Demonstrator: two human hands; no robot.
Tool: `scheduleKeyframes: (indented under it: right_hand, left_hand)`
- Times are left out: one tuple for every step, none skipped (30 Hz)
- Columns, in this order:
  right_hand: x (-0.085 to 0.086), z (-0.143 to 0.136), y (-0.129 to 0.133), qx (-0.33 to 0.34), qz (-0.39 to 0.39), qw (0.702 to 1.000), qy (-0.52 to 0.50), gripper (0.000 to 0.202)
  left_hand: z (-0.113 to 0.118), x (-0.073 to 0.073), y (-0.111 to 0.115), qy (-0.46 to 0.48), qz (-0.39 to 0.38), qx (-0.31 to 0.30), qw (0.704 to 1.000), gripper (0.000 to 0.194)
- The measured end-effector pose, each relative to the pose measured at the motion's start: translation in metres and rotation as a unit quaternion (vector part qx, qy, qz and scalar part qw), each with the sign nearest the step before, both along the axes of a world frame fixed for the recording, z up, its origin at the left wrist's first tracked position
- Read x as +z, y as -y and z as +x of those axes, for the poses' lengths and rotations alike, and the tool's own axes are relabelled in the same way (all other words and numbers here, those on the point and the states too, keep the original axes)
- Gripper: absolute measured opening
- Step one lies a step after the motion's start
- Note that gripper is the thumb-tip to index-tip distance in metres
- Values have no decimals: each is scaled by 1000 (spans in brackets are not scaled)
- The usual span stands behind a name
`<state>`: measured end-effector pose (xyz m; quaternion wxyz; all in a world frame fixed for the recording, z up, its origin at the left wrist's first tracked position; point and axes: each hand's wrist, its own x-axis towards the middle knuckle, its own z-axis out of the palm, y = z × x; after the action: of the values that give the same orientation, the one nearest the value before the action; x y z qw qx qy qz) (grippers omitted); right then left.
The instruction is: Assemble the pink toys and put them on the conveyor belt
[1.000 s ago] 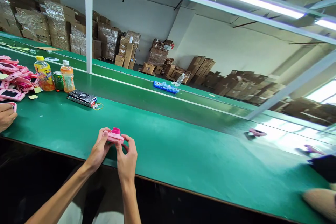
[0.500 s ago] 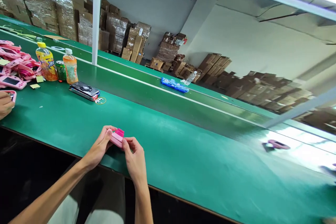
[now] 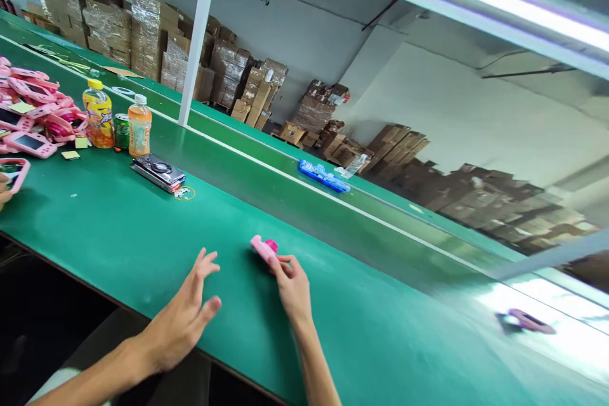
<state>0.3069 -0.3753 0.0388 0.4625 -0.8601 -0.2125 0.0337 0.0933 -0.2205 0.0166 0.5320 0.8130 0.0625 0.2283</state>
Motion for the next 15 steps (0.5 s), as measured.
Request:
scheduleKeyframes:
  right_hand:
    - [5, 24, 9, -41, -38, 997, 44, 63]
    - [9, 47, 18, -79, -72, 991, 80, 63]
    - [13, 67, 26, -115, -97, 983, 102, 61]
    - [15, 85, 35, -150, -117, 975, 114, 58]
    - [16, 101, 41, -185, -140, 965, 123, 55]
    - [16, 116, 47, -217, -163, 954, 129, 52]
    - [15, 129, 50, -244, -184, 943, 132, 48]
    - [14, 140, 52, -263, -203, 934, 134, 45]
    - [14, 151, 53, -275, -220, 926, 134, 43]
    - [14, 160, 53, -282, -234, 921, 133, 42]
    - [14, 168, 52, -287, -245, 917, 130, 41]
    - [15, 176, 50, -292, -253, 914, 127, 41]
    - [15, 182, 47, -296, -257, 912, 121, 42]
    - [14, 188, 43, -296, -257, 912, 122, 43]
    - [11, 193, 36, -292, -253, 914, 127, 43]
  left_hand:
    - [0, -4, 5, 6, 94, -5, 996, 48]
    - [1, -9, 9, 13, 181, -8, 983, 47]
    - [2, -14, 13, 20, 255, -4, 967, 46]
    - [4, -18, 15, 25, 313, 3, 949, 47]
    - [7, -22, 17, 30, 358, 14, 933, 47]
    - [9, -23, 17, 40, 395, 26, 917, 48]
    - [11, -24, 15, 54, 429, 37, 901, 47]
    - [14, -23, 13, 71, 461, 48, 883, 47]
    - [16, -22, 10, 87, 489, 60, 866, 45]
    - [18, -20, 7, 100, 514, 71, 849, 44]
    - [21, -19, 5, 110, 537, 83, 832, 42]
    - [23, -19, 3, 114, 558, 92, 817, 39]
    - [26, -20, 2, 113, 576, 99, 803, 34]
    - [30, -23, 2, 108, 592, 101, 793, 29]
    - [34, -27, 3, 100, 600, 97, 788, 25]
